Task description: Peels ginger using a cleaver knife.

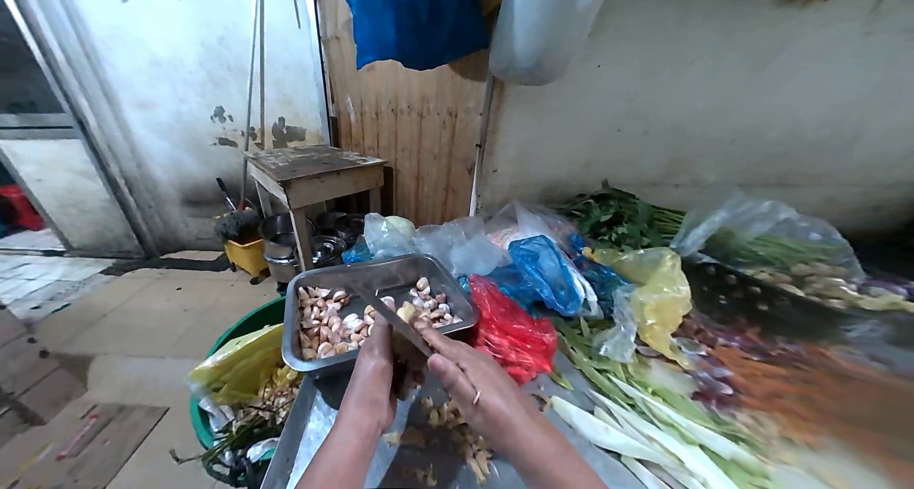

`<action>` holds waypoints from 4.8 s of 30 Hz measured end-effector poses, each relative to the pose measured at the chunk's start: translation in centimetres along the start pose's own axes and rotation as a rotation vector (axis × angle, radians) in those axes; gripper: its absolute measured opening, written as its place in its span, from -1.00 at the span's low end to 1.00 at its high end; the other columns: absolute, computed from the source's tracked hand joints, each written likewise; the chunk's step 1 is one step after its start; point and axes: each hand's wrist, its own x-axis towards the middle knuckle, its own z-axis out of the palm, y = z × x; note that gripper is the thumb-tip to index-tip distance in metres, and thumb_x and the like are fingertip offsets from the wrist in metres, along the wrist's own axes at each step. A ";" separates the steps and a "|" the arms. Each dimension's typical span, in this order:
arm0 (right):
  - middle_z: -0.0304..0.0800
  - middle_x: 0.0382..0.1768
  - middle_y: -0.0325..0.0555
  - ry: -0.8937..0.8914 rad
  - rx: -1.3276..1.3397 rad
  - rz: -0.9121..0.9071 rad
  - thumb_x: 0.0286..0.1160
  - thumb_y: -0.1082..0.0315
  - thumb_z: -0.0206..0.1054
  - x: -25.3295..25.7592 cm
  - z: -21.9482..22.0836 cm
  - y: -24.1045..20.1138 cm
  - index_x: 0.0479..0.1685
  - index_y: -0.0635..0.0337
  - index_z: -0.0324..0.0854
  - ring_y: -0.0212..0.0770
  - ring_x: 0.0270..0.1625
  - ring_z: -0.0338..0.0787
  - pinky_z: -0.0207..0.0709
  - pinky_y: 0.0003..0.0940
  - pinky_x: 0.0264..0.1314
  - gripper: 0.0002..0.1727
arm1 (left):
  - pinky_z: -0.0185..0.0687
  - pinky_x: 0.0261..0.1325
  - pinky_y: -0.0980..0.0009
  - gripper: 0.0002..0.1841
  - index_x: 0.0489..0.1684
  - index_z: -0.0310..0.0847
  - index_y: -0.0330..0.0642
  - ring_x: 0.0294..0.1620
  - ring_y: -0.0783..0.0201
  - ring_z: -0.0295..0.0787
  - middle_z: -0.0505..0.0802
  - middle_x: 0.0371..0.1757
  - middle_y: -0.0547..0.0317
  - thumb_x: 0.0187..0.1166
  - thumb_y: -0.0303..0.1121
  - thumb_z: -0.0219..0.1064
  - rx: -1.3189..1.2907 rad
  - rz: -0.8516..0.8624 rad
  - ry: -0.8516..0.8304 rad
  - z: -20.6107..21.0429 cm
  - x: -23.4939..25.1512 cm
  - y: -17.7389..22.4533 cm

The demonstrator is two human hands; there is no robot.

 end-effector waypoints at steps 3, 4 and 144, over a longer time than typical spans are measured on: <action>0.67 0.48 0.06 -0.068 -0.038 -0.019 0.65 -0.49 -0.34 -0.1 -0.2 -0.1 0.82 -0.05 0.29 0.01 0.48 0.69 0.48 0.12 0.52 -0.05 | 0.55 -0.67 0.48 -0.28 -0.19 0.64 -0.26 -0.67 0.31 0.67 0.80 -0.51 0.04 0.90 0.10 -0.40 -0.105 0.032 0.022 0.0 0.2 0.1; 0.66 0.48 0.07 -0.097 -0.054 -0.013 0.64 -0.50 -0.33 -0.1 -0.3 -0.3 0.84 -0.07 0.24 0.02 0.48 0.68 0.48 0.15 0.52 -0.05 | 0.56 -0.68 0.46 -0.26 -0.19 0.64 -0.27 -0.65 0.28 0.71 0.83 -0.47 -0.01 0.89 0.12 -0.40 -0.137 0.033 0.031 -0.1 0.4 0.0; 0.62 0.53 0.10 -0.100 -0.044 0.106 0.65 -0.46 -0.18 -0.1 -0.1 -0.3 0.82 0.08 0.24 0.04 0.54 0.63 0.43 0.12 0.58 -0.04 | 0.63 -0.63 0.42 -0.38 -0.19 0.56 -0.25 -0.65 0.30 0.71 0.78 -0.55 0.05 0.93 -0.01 -0.37 -0.193 0.108 0.124 0.2 0.7 -1.8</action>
